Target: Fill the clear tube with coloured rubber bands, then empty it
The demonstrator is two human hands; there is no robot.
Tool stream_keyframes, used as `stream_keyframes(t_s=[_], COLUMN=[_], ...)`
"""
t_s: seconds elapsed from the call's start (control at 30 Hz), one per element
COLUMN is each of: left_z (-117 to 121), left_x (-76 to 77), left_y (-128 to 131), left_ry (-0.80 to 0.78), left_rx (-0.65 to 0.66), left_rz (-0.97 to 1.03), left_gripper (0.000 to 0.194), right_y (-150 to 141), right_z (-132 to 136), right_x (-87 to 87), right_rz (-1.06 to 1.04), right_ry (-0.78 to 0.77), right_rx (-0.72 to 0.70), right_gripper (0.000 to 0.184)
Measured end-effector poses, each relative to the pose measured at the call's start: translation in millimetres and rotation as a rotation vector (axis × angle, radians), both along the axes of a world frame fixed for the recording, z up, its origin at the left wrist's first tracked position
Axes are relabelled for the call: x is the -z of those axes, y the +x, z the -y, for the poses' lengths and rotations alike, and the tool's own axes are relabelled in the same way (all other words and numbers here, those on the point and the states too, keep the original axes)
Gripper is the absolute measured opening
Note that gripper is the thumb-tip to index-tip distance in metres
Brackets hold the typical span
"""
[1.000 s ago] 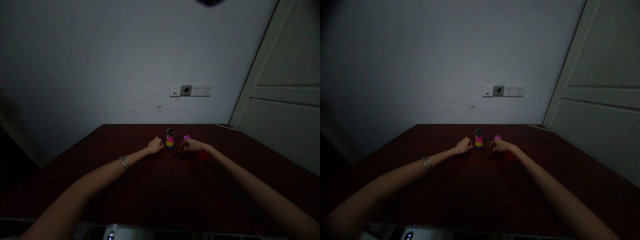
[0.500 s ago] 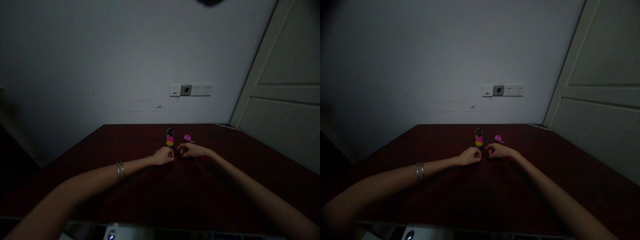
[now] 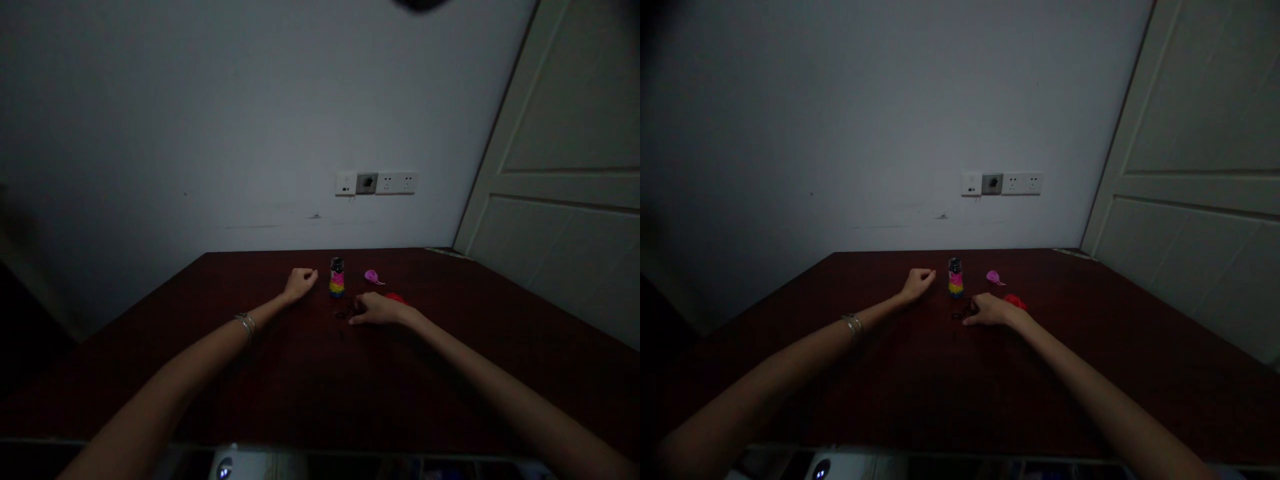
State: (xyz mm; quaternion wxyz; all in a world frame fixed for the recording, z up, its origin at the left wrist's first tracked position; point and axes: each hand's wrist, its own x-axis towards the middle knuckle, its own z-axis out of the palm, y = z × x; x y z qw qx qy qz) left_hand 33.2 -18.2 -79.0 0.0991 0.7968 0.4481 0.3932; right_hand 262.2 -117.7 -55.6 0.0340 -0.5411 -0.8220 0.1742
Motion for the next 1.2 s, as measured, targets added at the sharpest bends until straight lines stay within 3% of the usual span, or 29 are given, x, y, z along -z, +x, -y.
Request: stream_keyframes(t_s=[0.13, 0.33, 0.77, 0.97, 1.2], left_z=[-14.5, -20.9, -33.4, -34.3, -30.4], left_x=[6.5, 17.0, 23.6, 26.0, 24.1], left_y=[-15.1, -32.4, -38.9, -39.2, -37.6], left_ry=[-0.046, -0.085, -0.234, -0.264, -0.277], left_rx=[-0.152, -0.295, -0.328, -0.305, -0.304], left_rz=[0.029, 0.117, 0.203, 0.169, 0.092], left_gripper=[0.045, 0.043, 0.043, 0.043, 0.042], right_y=[-7.0, -10.9, -11.3, -1.6, 3.3], right_z=[1.3, 4.5, 1.0, -18.4, -52.5], right_x=[-4.2, -8.7, -9.3, -31.8, -79.8], right_rz=[0.027, 0.027, -0.113, -0.288, -0.517], right_ry=[-0.014, -0.02, -0.012, 0.025, 0.016], right_rx=[-0.007, -0.005, 0.014, 0.076, 0.076], right_gripper=[0.023, 0.023, 0.019, 0.022, 0.026])
